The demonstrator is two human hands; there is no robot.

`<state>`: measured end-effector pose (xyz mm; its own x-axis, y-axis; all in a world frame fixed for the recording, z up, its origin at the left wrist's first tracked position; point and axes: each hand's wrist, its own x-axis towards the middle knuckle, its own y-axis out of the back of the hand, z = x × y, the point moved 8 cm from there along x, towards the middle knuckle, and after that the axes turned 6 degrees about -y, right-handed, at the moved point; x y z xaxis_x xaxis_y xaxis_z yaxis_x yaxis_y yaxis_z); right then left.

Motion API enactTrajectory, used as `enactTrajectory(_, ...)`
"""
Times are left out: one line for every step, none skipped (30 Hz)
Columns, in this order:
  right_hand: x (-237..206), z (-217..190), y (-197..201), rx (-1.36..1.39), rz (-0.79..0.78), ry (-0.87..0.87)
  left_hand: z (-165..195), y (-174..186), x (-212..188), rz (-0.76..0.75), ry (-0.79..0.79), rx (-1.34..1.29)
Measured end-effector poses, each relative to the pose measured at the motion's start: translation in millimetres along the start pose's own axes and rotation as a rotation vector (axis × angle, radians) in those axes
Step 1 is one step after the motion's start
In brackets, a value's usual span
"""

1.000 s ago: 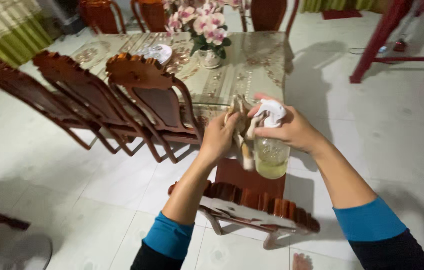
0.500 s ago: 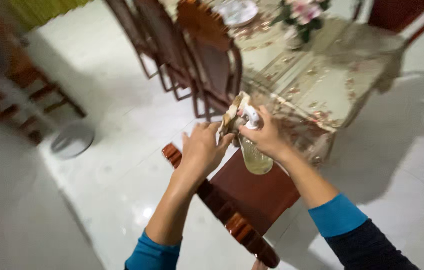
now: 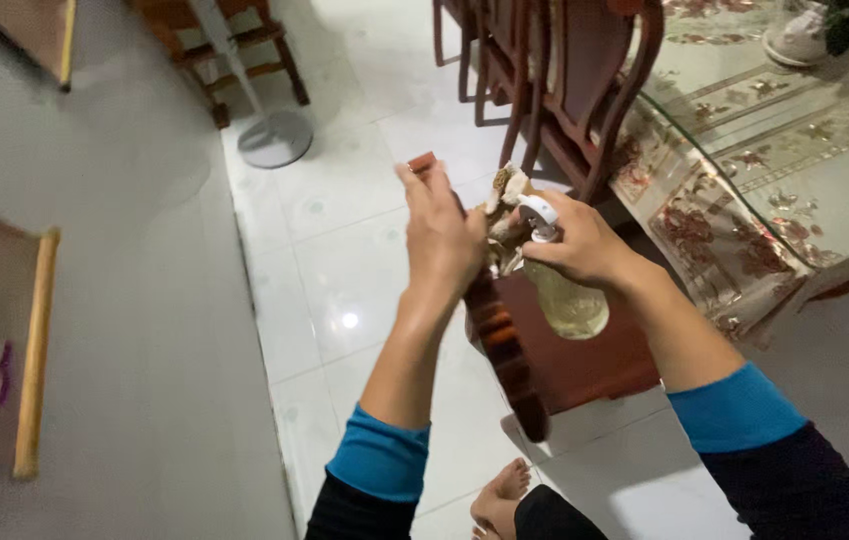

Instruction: The person sprays a wooden chair with a cleaning solution and wipes the backrest, seat, and legs with a cloth. The person then moves to a second chair and repeats the same cleaning process.

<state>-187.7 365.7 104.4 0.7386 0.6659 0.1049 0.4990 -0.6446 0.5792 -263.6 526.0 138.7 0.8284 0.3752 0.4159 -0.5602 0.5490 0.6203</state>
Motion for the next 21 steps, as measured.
enactTrajectory(-5,-6,-7,-0.012,-0.037,0.036,-18,4,-4,-0.04,0.139,-0.026)
enactTrajectory(-9,-13,-15,-0.003,-0.08,0.07,-36,11,-11,-0.082,0.277,-0.054)
enactTrajectory(-12,-19,-23,0.007,-0.119,0.101,-53,19,-19,-0.127,0.41,-0.083)
enactTrajectory(-16,-24,-30,0.016,-0.158,0.131,-60,37,-21,-0.081,0.381,-0.053)
enactTrajectory(-18,-21,-39,-0.014,-0.198,0.071,-68,56,-27,-0.036,0.358,-0.023)
enactTrajectory(-19,-18,-50,-0.042,-0.241,0.012,-76,74,-35,0.01,0.338,0.013)
enactTrajectory(-20,-16,-60,-0.071,-0.283,-0.039,-87,88,-45,0.008,0.379,0.085)
enactTrajectory(-20,-20,-72,-0.063,-0.339,-0.008,-97,102,-53,0.012,0.415,0.157)
enactTrajectory(-20,-25,-85,-0.055,-0.393,0.024,-106,114,-59,0.016,0.45,0.228)
enactTrajectory(-19,-30,-96,-0.048,-0.447,0.057,-116,125,-65,0.019,0.495,0.282)
enactTrajectory(-17,-27,-105,-0.045,-0.474,-0.009,-125,135,-71,0.021,0.546,0.333)
enactTrajectory(-14,-25,-118,-0.043,-0.505,-0.072,-133,143,-79,0.025,0.602,0.386)
enactTrajectory(-9,-24,-131,-0.041,-0.539,-0.133,-137,149,-85,0.05,0.621,0.407)
enactTrajectory(-2,-27,-141,-0.078,-0.562,-0.124,-142,155,-89,0.077,0.64,0.431)
enactTrajectory(5,-31,-151,-0.118,-0.585,-0.112,-146,162,-94,0.106,0.661,0.453)
enactTrajectory(12,-34,-160,-0.16,-0.607,-0.1,-149,167,-96,0.132,0.659,0.461)
enactTrajectory(18,-36,-170,-0.154,-0.643,-0.116,-153,171,-98,0.155,0.659,0.467)
enactTrajectory(23,-39,-179,-0.15,-0.68,-0.133,-156,176,-100,0.176,0.66,0.474)
enactTrajectory(30,-42,-185,-0.147,-0.711,-0.144,-161,178,-102,0.177,0.679,0.506)
enactTrajectory(37,-51,-193,-0.138,-0.731,-0.089,-165,181,-102,0.178,0.692,0.539)
enactTrajectory(42,-59,-200,-0.129,-0.749,-0.036,-169,180,-101,0.178,0.703,0.569)
